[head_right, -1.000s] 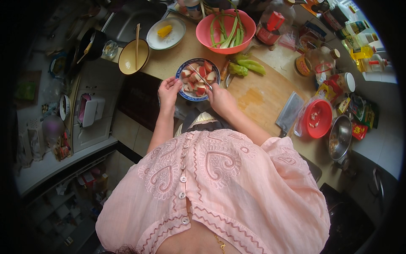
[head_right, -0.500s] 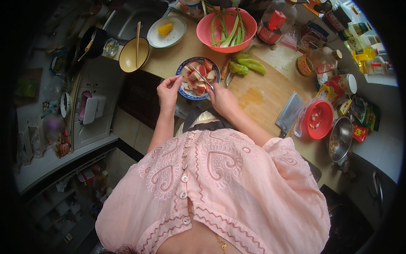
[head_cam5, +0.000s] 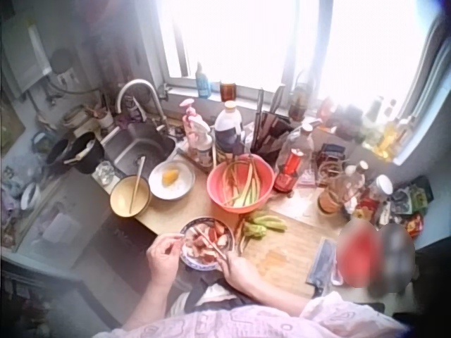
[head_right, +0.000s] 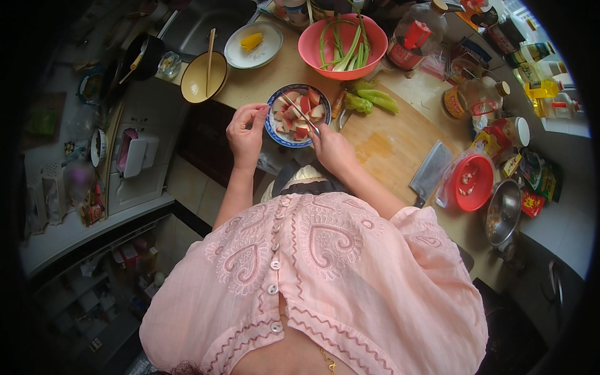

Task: The person holds a red apple and uses a small knife to slice it into pieces over a blue and white patterned bowl. The apple slices are placed directly into the bowl as they are cut.

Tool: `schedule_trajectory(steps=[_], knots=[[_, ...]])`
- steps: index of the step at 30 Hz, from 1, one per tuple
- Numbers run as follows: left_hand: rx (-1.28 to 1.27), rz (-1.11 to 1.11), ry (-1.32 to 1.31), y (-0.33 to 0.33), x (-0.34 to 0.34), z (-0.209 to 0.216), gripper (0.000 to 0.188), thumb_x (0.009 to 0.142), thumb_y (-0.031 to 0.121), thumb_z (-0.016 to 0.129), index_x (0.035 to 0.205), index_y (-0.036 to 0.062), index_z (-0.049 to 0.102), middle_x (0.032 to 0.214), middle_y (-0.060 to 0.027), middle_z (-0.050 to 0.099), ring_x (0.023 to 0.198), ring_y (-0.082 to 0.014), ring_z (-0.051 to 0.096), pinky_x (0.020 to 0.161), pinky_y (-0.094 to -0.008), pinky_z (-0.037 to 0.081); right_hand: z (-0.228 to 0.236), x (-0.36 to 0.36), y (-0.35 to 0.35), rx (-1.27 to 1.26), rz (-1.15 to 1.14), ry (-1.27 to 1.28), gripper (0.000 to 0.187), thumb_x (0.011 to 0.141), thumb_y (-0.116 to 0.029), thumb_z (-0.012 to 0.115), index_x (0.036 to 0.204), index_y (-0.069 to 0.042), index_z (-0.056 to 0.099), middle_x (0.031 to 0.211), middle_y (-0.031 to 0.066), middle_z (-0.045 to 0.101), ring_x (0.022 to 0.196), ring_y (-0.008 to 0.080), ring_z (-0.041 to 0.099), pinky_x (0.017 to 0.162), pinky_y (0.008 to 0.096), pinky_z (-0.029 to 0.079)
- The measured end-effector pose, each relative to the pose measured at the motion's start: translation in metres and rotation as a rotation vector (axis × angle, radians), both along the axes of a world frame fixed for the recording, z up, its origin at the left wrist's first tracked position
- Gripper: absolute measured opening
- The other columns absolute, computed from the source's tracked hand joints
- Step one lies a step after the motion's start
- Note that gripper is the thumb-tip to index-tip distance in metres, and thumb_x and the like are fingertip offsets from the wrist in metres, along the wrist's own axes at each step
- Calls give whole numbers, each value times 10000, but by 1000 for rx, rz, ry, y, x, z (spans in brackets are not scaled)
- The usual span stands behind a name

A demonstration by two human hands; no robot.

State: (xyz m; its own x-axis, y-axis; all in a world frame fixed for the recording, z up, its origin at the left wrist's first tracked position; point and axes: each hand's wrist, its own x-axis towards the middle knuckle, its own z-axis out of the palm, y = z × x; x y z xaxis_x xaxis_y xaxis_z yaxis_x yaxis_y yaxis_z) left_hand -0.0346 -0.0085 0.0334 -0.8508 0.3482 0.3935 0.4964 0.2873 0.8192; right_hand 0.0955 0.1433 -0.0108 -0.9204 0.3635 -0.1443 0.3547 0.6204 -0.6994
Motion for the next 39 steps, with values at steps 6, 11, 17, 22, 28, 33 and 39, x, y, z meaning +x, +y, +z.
schedule_trajectory(steps=[6, 11, 17, 22, 28, 33, 39], knots=[[32, 34, -364, -12, 3, -40, 140, 805, 128, 711, 869, 21, 646, 899, -99, 638, 691, -161, 619, 599, -279, 488, 10, 2, 5, 60, -57, -61, 289, 948, -320, 474, 962, -34, 509, 797, 243, 621, 766, 430, 601, 646, 513, 460], [-245, -20, -136, -8, 7, -42, 181, 803, 114, 699, 969, 53, 664, 936, -72, 654, 798, -172, 632, 713, -268, 508, 6, 7, 7, 104, -120, -52, 289, 949, -315, 456, 1061, -58, 521, 974, 203, 625, 839, 403, 612, 699, 491, 475], [-287, -171, 118, 25, 15, -53, 230, 777, 109, 679, 1005, 76, 672, 1088, -85, 636, 1048, -296, 544, 933, -376, 422, 3, 15, 9, 195, -160, -5, 261, 931, -283, 487, 1099, -91, 544, 971, 164, 619, 819, 379, 618, 694, 473, 486], [-305, -118, 31, 8, 3, -71, 210, 765, 107, 686, 965, 43, 670, 1088, -98, 628, 1058, -301, 526, 928, -397, 418, 5, 21, 6, 229, -150, -17, 239, 915, -281, 521, 1077, -110, 563, 928, 135, 611, 820, 346, 622, 658, 454, 494], [-308, 24, 4, -12, 2, -68, 181, 771, 123, 698, 933, 51, 662, 1073, -102, 640, 1025, -297, 559, 909, -384, 430, 14, 11, -1, 266, -85, 25, 218, 890, -269, 568, 1059, -132, 577, 902, 98, 588, 806, 308, 618, 628, 420, 499], [-280, 71, -44, -13, 7, -47, 129, 764, 140, 719, 830, 51, 653, 970, -85, 652, 969, -275, 583, 852, -367, 448, 13, 4, -3, 288, -52, 104, 212, 879, -250, 590, 1051, -126, 585, 916, 93, 590, 803, 304, 618, 625, 414, 498], [-163, 60, -125, -7, 13, -45, 150, 765, 159, 739, 752, 40, 648, 897, -81, 655, 896, -254, 601, 816, -349, 459, 12, 5, -1, 294, -77, 138, 211, 867, -256, 603, 1038, -132, 593, 897, 88, 589, 815, 296, 616, 630, 410, 497]])
